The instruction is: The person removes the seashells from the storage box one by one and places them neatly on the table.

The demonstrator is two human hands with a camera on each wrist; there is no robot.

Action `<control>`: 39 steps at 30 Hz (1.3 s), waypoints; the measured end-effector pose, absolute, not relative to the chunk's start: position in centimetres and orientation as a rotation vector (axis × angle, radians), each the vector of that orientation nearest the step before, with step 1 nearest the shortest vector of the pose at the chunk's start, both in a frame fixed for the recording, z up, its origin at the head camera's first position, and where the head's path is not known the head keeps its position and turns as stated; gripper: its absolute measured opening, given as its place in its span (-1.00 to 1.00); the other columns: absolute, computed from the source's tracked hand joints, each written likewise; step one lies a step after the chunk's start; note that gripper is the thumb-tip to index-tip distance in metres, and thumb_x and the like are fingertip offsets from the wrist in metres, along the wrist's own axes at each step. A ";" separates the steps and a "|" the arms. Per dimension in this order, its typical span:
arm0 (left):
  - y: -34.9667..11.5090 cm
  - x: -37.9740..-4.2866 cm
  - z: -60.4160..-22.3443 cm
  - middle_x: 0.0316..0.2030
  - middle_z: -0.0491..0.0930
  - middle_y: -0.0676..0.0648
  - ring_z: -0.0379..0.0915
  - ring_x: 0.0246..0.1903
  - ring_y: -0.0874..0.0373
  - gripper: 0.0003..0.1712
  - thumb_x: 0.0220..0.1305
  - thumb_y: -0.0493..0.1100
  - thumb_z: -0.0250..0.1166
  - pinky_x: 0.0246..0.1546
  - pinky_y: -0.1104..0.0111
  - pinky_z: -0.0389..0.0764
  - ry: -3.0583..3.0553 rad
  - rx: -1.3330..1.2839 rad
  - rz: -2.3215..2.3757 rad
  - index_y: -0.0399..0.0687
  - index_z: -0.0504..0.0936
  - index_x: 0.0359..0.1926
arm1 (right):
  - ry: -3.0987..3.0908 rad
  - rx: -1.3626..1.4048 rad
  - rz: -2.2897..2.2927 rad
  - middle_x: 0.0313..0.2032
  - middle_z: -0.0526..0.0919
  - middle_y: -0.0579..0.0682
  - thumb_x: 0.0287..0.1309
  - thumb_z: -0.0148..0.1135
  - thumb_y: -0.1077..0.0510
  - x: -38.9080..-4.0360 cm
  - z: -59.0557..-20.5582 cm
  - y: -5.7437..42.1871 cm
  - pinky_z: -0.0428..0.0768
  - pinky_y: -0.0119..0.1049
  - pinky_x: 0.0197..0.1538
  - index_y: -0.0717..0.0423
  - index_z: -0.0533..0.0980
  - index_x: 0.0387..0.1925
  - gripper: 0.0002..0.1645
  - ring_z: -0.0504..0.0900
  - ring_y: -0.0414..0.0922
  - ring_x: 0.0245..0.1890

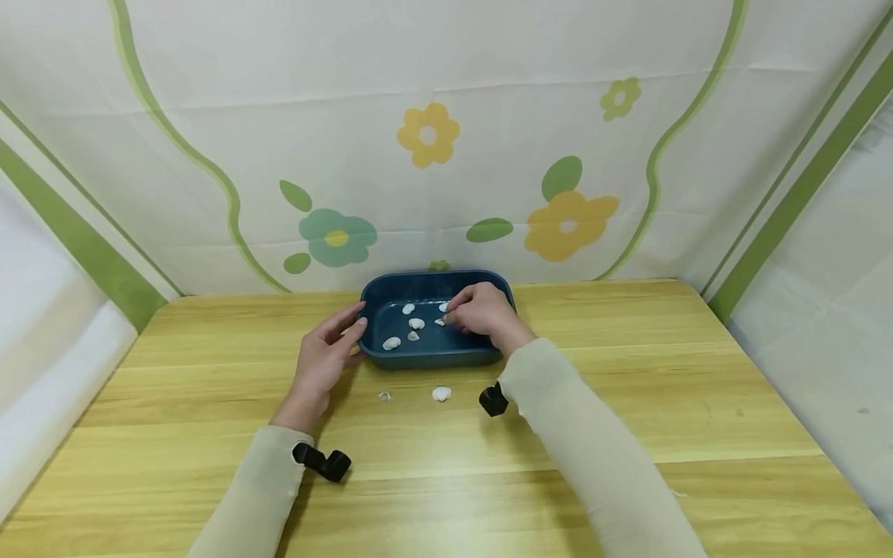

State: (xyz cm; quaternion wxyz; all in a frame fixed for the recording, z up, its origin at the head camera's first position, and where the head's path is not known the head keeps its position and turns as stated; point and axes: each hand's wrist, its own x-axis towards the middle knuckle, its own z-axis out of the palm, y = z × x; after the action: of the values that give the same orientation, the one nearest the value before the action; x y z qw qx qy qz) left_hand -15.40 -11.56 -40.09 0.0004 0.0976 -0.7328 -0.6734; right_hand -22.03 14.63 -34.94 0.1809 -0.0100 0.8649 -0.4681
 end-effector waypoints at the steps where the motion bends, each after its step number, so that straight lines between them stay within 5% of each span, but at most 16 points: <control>1: -11.6 -15.4 -40.1 0.43 0.55 0.04 0.58 0.28 0.04 -0.58 0.60 0.04 0.30 0.18 0.19 0.77 -2.300 0.306 -2.113 0.34 0.65 0.39 | 2.447 -0.025 -1.323 0.02 0.76 0.16 0.38 0.41 0.20 -22.2 -35.1 14.5 0.79 -0.16 0.03 0.24 0.69 0.08 -0.70 0.77 0.05 -0.09; 10: -11.6 -15.3 -40.0 0.43 0.55 0.01 0.58 0.29 0.01 -0.56 0.59 0.04 0.31 0.19 0.17 0.77 -2.298 0.297 -2.114 0.32 0.64 0.41 | 2.528 0.068 -1.251 -0.12 0.77 0.09 0.29 0.51 0.20 -22.9 -36.3 13.7 0.75 -0.26 -0.08 0.18 0.74 -0.06 -0.77 0.72 -0.10 -0.28; 33: -11.5 -15.4 -40.0 0.41 0.57 0.03 0.60 0.27 0.03 -0.54 0.58 0.05 0.32 0.13 0.23 0.79 -2.277 0.314 -2.120 0.26 0.64 0.42 | 2.560 0.121 -1.086 0.00 0.76 0.10 0.30 0.54 0.08 -23.8 -36.6 13.1 0.64 -0.25 -0.01 0.12 0.74 -0.09 -0.75 0.66 -0.03 -0.10; 39: -11.5 -15.4 -40.1 0.40 0.58 0.04 0.61 0.25 0.04 -0.57 0.57 0.05 0.33 0.11 0.25 0.80 -2.264 0.315 -2.125 0.33 0.67 0.38 | 2.528 0.120 -1.128 -0.17 0.77 0.01 0.27 0.56 0.04 -23.7 -36.6 13.3 0.63 -0.28 -0.06 0.11 0.77 -0.11 -0.74 0.66 -0.06 -0.16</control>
State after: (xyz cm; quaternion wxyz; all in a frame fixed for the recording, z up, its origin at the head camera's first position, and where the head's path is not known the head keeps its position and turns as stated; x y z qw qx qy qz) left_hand -15.42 -11.49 -40.08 0.0104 0.1010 -0.7254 -0.6808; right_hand -23.73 13.29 -36.58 0.1843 0.0425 0.8968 -0.4000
